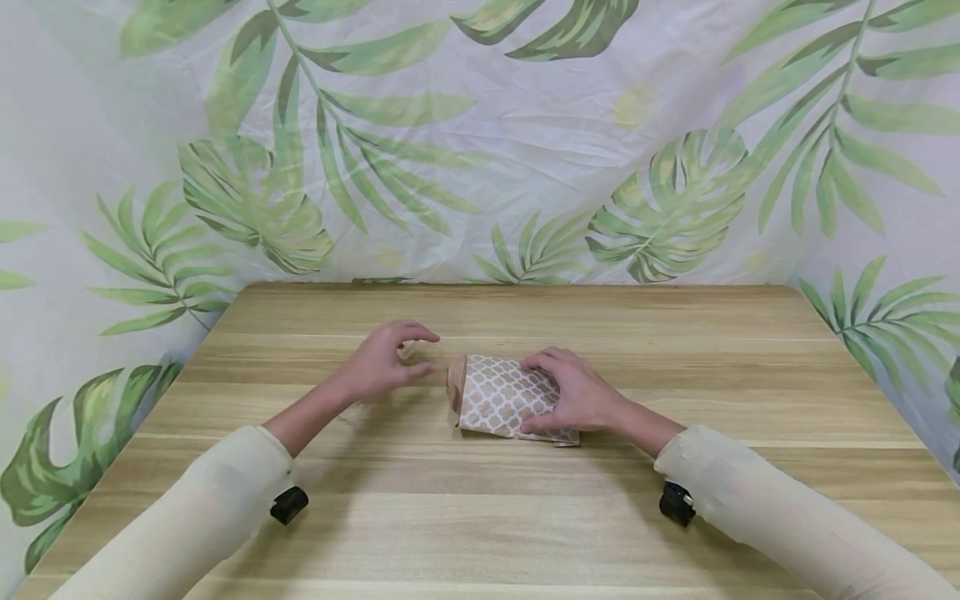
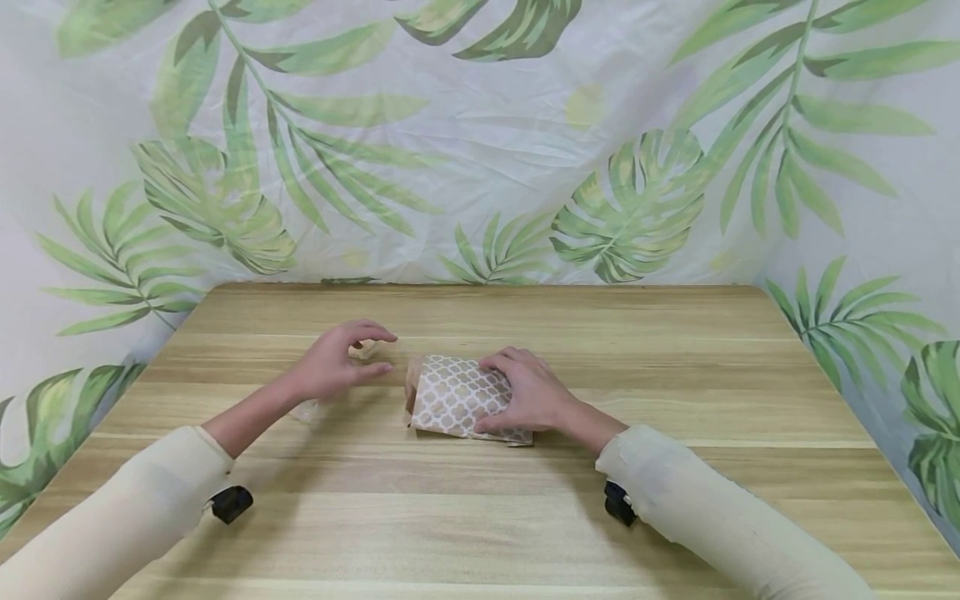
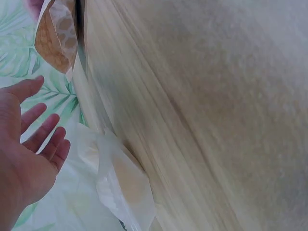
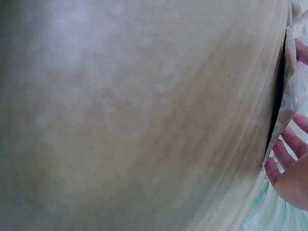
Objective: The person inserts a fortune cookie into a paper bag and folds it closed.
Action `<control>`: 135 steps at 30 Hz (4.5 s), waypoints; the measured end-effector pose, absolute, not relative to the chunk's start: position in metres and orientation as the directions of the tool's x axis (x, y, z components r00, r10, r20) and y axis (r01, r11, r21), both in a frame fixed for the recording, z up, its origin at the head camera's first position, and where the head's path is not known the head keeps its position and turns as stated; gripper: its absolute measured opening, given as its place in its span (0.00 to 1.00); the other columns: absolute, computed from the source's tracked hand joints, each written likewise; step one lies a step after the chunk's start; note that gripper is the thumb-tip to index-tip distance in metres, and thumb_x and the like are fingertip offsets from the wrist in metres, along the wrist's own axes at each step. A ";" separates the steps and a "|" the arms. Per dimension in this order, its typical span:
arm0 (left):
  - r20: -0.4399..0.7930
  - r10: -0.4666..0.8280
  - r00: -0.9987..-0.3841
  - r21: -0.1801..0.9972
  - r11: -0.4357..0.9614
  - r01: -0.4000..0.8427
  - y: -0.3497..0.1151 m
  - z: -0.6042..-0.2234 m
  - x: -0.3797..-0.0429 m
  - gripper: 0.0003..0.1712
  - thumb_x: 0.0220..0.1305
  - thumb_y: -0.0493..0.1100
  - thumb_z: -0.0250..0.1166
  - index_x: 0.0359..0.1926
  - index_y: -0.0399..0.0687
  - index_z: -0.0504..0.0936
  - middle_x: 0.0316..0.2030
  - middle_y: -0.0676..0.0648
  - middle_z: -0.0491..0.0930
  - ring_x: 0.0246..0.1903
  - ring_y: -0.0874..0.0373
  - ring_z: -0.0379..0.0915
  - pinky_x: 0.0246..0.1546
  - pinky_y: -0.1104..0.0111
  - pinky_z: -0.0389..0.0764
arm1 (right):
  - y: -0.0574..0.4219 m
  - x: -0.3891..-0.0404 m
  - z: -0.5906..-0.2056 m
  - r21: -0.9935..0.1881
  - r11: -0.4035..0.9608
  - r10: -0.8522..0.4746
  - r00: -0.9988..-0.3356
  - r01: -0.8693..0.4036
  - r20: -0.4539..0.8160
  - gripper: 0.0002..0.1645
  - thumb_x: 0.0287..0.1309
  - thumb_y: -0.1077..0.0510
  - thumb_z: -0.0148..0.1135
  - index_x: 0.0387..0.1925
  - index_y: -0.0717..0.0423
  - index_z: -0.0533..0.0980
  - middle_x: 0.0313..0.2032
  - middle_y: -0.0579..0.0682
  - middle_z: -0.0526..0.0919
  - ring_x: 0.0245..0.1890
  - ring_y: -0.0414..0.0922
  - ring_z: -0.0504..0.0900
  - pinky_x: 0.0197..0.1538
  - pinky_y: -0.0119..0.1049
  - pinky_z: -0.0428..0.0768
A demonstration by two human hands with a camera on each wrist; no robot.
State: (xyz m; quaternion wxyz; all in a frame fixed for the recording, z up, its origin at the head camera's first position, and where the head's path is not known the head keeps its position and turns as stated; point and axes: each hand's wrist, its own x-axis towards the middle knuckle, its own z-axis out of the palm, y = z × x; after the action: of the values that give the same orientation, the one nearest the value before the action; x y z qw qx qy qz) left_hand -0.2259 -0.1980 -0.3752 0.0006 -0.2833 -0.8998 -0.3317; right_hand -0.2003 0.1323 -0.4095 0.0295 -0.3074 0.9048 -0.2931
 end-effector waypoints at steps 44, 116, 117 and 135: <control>-0.045 0.180 -0.983 0.460 0.877 0.140 -0.219 -0.380 -0.248 0.52 0.65 0.61 0.70 0.70 0.21 0.65 0.65 0.23 0.71 0.66 0.27 0.66 0.65 0.39 0.69 | 0.134 -0.201 -0.407 -0.581 0.601 -0.569 -0.804 -0.549 0.171 0.50 0.42 0.46 0.84 0.65 0.62 0.75 0.56 0.55 0.82 0.60 0.54 0.77 0.68 0.54 0.72; 0.156 0.538 -0.828 0.516 0.670 0.533 -0.197 -0.370 -0.217 0.35 0.48 0.38 0.81 0.57 0.31 0.81 0.53 0.37 0.80 0.50 0.40 0.75 0.53 0.47 0.79 | 0.135 -0.201 -0.410 -0.578 0.602 -0.566 -0.805 -0.550 0.176 0.49 0.42 0.45 0.84 0.65 0.60 0.75 0.56 0.55 0.82 0.60 0.54 0.77 0.67 0.55 0.72; 0.156 0.544 -0.824 0.506 0.673 0.540 -0.198 -0.369 -0.217 0.35 0.48 0.38 0.81 0.57 0.31 0.81 0.53 0.37 0.80 0.51 0.40 0.75 0.53 0.48 0.79 | 0.135 -0.201 -0.410 -0.578 0.602 -0.567 -0.805 -0.550 0.176 0.49 0.42 0.45 0.84 0.65 0.60 0.75 0.56 0.54 0.82 0.60 0.54 0.77 0.67 0.54 0.72; 0.141 0.591 -0.794 0.383 0.707 0.595 -0.200 -0.367 -0.212 0.32 0.47 0.37 0.81 0.55 0.33 0.83 0.56 0.33 0.78 0.59 0.35 0.71 0.62 0.43 0.73 | 0.134 -0.201 -0.408 -0.585 0.594 -0.572 -0.801 -0.552 0.176 0.48 0.44 0.46 0.84 0.64 0.61 0.76 0.56 0.55 0.82 0.61 0.54 0.77 0.67 0.54 0.72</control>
State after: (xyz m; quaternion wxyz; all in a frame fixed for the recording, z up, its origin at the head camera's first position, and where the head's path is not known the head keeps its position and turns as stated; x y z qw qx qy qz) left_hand -0.2119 -0.1998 -0.3673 0.0039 -0.3209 -0.9238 -0.2087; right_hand -0.2007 0.1341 -0.4084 0.0152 -0.3149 0.8926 -0.3222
